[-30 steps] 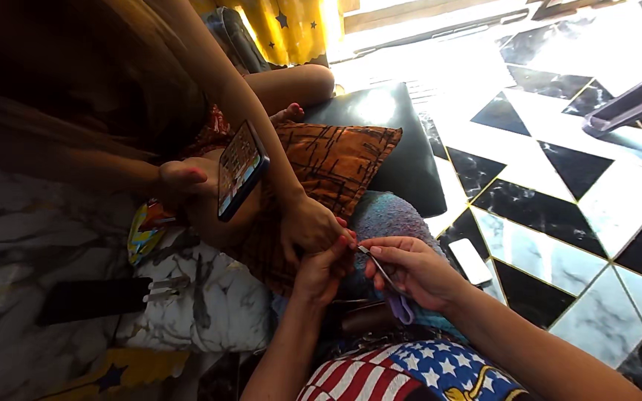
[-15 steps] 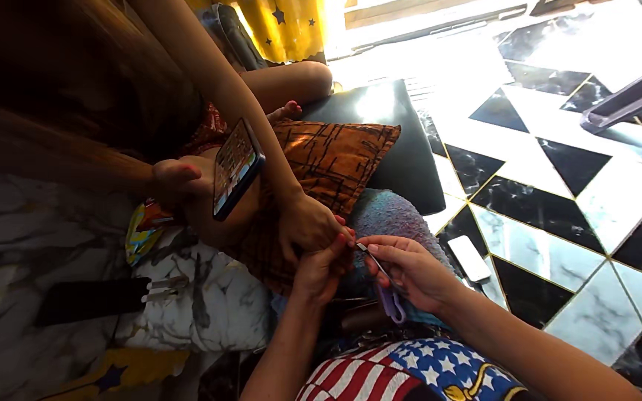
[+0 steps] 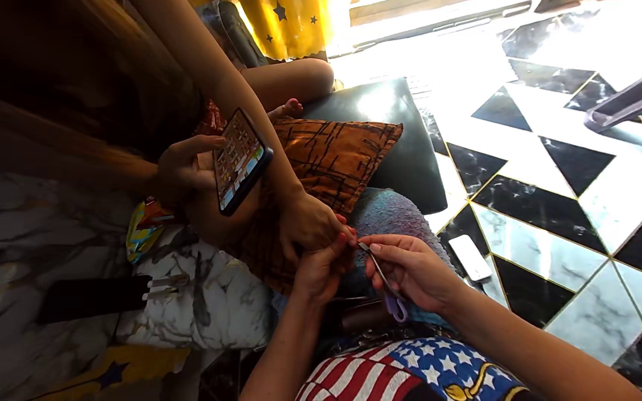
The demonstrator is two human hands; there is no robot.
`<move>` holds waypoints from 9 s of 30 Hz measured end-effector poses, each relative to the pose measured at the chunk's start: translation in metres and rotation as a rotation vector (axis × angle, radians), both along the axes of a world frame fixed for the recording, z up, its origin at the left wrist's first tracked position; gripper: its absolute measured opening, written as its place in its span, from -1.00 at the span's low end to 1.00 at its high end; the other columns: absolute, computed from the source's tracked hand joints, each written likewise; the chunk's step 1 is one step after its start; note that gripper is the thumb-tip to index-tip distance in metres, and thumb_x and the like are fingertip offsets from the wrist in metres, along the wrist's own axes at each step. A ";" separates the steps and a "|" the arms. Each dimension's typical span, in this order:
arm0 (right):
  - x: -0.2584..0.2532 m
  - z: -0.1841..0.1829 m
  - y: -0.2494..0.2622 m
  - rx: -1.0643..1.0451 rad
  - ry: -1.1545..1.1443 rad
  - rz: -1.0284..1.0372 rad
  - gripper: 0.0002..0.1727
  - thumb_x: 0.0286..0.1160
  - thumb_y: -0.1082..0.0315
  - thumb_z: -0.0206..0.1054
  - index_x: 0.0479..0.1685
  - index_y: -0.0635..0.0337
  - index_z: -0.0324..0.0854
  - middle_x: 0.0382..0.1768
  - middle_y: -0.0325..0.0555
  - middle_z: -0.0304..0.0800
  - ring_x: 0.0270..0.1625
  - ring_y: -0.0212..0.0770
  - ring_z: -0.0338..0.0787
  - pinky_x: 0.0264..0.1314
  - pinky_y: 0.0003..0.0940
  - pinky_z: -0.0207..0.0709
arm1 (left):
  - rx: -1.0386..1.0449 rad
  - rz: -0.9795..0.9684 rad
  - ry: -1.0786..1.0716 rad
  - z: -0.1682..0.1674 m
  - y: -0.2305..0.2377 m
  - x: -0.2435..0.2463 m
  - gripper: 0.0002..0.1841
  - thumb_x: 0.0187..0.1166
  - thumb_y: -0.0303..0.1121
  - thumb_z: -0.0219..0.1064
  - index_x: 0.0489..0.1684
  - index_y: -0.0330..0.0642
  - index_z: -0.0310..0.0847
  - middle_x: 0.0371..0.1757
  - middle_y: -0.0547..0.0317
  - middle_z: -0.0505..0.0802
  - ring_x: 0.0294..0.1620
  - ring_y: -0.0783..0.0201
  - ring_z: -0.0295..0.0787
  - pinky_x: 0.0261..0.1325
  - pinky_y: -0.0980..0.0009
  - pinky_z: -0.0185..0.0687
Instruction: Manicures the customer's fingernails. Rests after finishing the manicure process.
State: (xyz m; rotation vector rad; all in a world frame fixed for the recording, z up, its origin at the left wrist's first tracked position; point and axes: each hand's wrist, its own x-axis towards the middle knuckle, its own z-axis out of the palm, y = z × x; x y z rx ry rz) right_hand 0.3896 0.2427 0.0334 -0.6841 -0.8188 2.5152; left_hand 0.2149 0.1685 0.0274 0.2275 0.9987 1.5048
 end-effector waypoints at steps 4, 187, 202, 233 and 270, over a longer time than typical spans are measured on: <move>0.000 0.001 0.003 0.024 0.012 0.009 -0.68 0.79 0.42 0.06 0.19 0.40 0.68 -0.35 0.01 0.92 -0.44 -0.31 0.88 -0.43 -0.52 0.74 | 0.013 0.009 -0.016 0.000 0.000 0.000 -0.89 0.58 -0.59 0.29 -0.11 -0.32 0.75 -0.25 -0.05 0.88 -0.39 0.31 0.83 -0.39 0.49 0.73; -0.014 0.001 -0.010 0.336 -0.248 -0.284 -0.72 0.80 0.40 0.11 0.18 0.36 0.66 -0.44 -0.21 0.77 -0.57 -0.45 0.67 -0.55 -0.63 0.55 | -0.015 0.167 0.212 -0.001 0.019 0.022 -0.80 0.42 -0.70 0.43 -0.04 -0.45 0.78 -0.09 -0.16 0.93 -0.23 0.31 0.89 -0.29 0.54 0.75; -0.021 0.003 -0.013 0.281 -0.241 -0.300 -0.77 0.82 0.38 0.08 0.13 0.32 0.59 -0.43 -0.20 0.73 -0.54 -0.46 0.65 -0.52 -0.64 0.54 | -0.012 0.170 0.206 -0.002 0.019 0.023 -0.82 0.44 -0.69 0.41 -0.06 -0.46 0.78 -0.10 -0.16 0.93 -0.21 0.30 0.90 -0.27 0.53 0.75; -0.016 0.008 -0.013 0.294 -0.122 -0.333 -0.76 0.83 0.39 0.02 0.13 0.30 0.57 -0.46 -0.25 0.69 -0.55 -0.49 0.63 -0.52 -0.66 0.52 | 0.018 0.133 0.104 0.005 0.013 0.017 -0.81 0.58 -0.57 0.32 0.04 -0.44 0.74 -0.06 -0.16 0.92 -0.15 0.23 0.92 -0.10 0.44 0.82; -0.020 0.036 0.080 0.713 -0.245 0.525 -0.76 0.73 0.34 0.24 0.04 0.23 0.81 -0.45 -0.30 0.86 -0.49 -0.49 0.78 -0.43 -0.62 0.67 | -0.105 0.039 -0.035 0.019 0.005 0.001 -0.86 0.71 -0.52 0.20 -0.11 -0.28 0.71 -0.40 0.10 0.82 -0.50 0.37 0.76 -0.43 0.54 0.70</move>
